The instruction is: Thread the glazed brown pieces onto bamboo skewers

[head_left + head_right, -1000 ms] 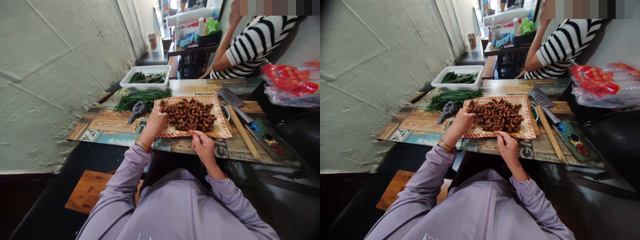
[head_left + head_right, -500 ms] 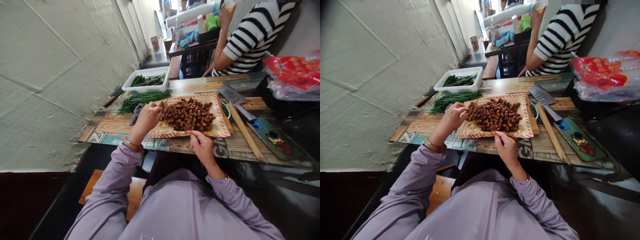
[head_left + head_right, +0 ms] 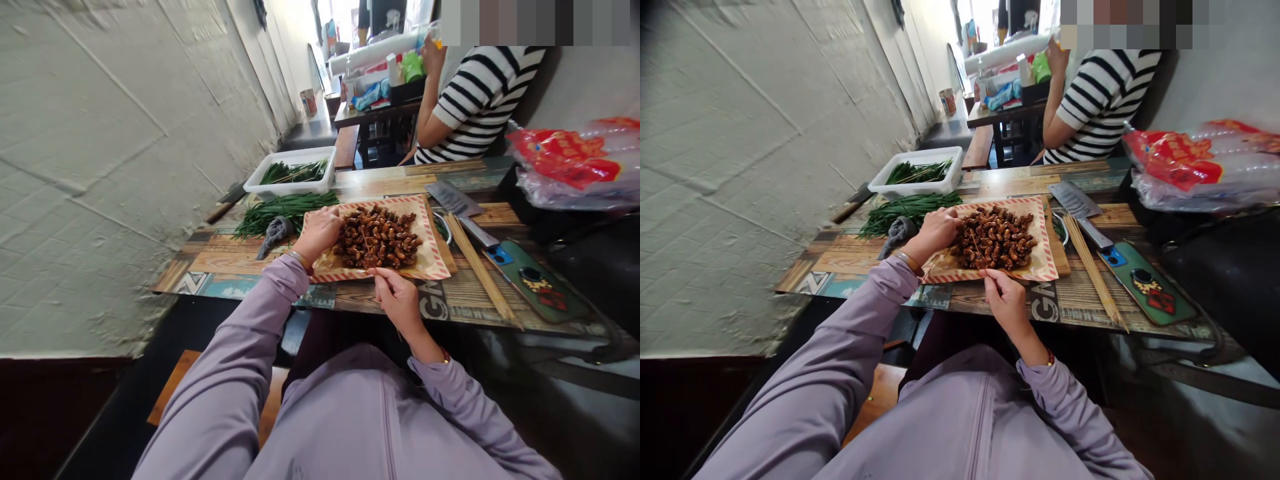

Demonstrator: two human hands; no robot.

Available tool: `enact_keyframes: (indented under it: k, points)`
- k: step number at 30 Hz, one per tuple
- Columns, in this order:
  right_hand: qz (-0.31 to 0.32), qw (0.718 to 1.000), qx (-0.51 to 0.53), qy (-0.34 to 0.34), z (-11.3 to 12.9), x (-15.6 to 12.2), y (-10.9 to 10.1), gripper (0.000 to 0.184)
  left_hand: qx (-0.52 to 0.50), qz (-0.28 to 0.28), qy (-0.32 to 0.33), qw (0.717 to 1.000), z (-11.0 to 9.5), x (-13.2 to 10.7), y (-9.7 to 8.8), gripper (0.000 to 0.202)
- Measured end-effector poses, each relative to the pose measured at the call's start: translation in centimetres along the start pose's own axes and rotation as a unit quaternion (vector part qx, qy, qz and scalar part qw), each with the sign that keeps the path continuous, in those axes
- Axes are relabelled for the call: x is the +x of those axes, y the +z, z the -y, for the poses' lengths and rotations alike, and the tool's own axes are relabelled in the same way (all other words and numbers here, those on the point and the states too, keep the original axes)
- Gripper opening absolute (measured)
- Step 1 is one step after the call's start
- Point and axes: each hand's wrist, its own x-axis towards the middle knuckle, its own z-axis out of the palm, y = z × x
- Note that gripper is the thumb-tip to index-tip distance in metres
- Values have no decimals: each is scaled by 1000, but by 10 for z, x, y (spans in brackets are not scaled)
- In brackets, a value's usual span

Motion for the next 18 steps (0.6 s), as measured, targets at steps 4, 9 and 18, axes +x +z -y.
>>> enact_keyframes:
  k: [4,9,18]
  points:
    - [3,1000,-8,0,0,1,0,33,50,24,19,998,1,1,0,22]
    - [4,1000,-11,-4,-4,1,0,33,64,34,47,996,3,-1,-6,20]
    - [0,1000,-13,2,-5,1,1,33,-3,23,84,996,8,2,-3,12]
